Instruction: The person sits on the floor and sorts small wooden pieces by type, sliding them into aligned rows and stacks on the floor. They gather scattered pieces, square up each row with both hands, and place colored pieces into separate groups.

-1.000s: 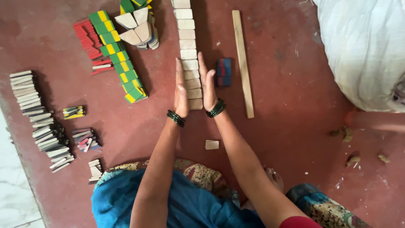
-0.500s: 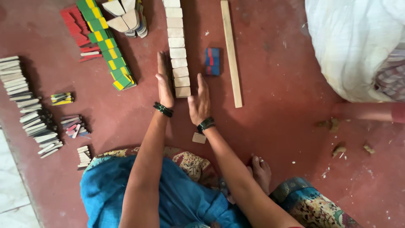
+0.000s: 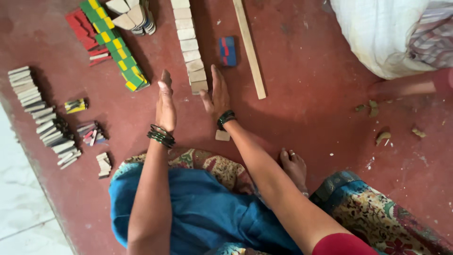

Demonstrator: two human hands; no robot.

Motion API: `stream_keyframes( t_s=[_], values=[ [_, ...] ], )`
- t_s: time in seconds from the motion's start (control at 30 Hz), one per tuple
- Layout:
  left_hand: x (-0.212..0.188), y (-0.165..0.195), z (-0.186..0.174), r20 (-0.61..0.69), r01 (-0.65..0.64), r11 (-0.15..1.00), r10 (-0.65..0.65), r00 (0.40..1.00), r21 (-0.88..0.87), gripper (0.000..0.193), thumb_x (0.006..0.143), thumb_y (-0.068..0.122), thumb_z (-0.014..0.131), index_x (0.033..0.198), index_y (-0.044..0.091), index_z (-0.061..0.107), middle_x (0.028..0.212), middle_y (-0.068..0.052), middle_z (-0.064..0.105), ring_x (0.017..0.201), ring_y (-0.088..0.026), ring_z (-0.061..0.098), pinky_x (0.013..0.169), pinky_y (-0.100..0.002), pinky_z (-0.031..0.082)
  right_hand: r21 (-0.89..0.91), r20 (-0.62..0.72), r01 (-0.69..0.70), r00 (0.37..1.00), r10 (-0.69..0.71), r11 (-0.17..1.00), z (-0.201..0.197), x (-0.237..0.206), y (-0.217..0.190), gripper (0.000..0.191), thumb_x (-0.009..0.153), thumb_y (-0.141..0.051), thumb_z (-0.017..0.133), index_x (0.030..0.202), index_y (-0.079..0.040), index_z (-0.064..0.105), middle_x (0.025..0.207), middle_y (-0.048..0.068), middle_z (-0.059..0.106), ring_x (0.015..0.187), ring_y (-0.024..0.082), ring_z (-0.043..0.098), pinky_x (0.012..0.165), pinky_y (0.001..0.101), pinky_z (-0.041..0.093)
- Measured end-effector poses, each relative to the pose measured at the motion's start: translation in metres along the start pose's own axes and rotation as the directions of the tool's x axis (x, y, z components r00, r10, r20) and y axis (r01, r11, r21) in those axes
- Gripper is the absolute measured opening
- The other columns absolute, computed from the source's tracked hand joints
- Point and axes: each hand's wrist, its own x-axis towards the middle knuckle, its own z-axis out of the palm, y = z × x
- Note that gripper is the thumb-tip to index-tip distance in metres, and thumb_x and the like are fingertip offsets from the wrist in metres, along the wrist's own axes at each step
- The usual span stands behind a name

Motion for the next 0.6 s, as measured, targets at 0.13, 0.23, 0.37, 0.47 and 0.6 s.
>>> stream_keyframes(
  t_s=[0.13, 0.23, 0.37, 0.47, 0.6],
  values=[
    [0.041, -0.006, 0.003, -0.013, -0.093, 0.992, 0.092, 0.996, -0.083, 0.095, 0.103, 0.072, 0.021, 0.165, 0.0, 0.014, 0.174, -0.02, 0.017, 0.162, -0.032, 0.017, 0.131, -0.044, 0.016, 0.067, 0.026, -0.023, 0.999, 0.021, 0.997, 0.006, -0.001, 0.007, 0.08, 0.107, -0.055, 0.041, 0.163, -0.001, 0.024, 0.168, 0.022, 0.032, 0.157, 0.038, 0.032, 0.13, 0.0466, 0.026],
    [0.078, -0.018, -0.003, -0.031, -0.04, 0.973, 0.034, 0.999, -0.228, 0.098, 0.1, 0.075, 0.017, 0.166, 0.002, 0.009, 0.175, -0.018, 0.009, 0.163, -0.029, 0.009, 0.131, -0.044, 0.009, 0.463, 0.082, -0.256, 0.966, 0.247, 0.849, 0.013, 0.024, 0.022, 0.084, 0.108, -0.062, 0.039, 0.165, -0.003, 0.021, 0.172, 0.019, 0.024, 0.161, 0.035, 0.025, 0.131, 0.0454, 0.021],
    [0.11, -0.035, 0.006, -0.009, -0.005, 0.935, 0.002, 1.0, -0.356, 0.101, 0.097, 0.078, 0.017, 0.166, 0.005, 0.007, 0.175, -0.014, 0.006, 0.162, -0.028, 0.006, 0.13, -0.043, 0.004, 0.81, 0.161, -0.272, 0.955, 0.248, 0.52, 0.012, 0.085, 0.049, 0.098, 0.099, -0.078, 0.022, 0.168, -0.008, 0.015, 0.175, 0.015, 0.017, 0.163, 0.031, 0.017, 0.132, 0.0449, 0.012],
    [0.118, -0.041, 0.016, 0.026, 0.038, 0.943, -0.031, 0.999, -0.331, 0.102, 0.096, 0.078, 0.015, 0.166, 0.006, 0.005, 0.175, -0.013, 0.005, 0.162, -0.027, 0.004, 0.129, -0.042, 0.002, 0.876, 0.201, -0.305, 0.935, 0.293, 0.374, 0.024, 0.143, 0.064, 0.107, 0.092, -0.085, 0.02, 0.167, -0.009, 0.016, 0.174, 0.016, 0.017, 0.163, 0.032, 0.015, 0.132, 0.0475, 0.008],
    [0.119, -0.04, 0.016, 0.068, 0.071, 0.962, -0.055, 0.996, -0.263, 0.103, 0.095, 0.079, 0.012, 0.166, 0.005, 0.003, 0.175, -0.013, 0.006, 0.162, -0.026, 0.005, 0.129, -0.041, 0.003, 0.916, 0.186, -0.276, 0.935, 0.3, 0.292, 0.052, 0.181, 0.072, 0.107, 0.095, -0.084, 0.017, 0.167, -0.005, 0.021, 0.174, 0.019, 0.02, 0.164, 0.033, 0.012, 0.132, 0.046, 0.004]
  ],
)
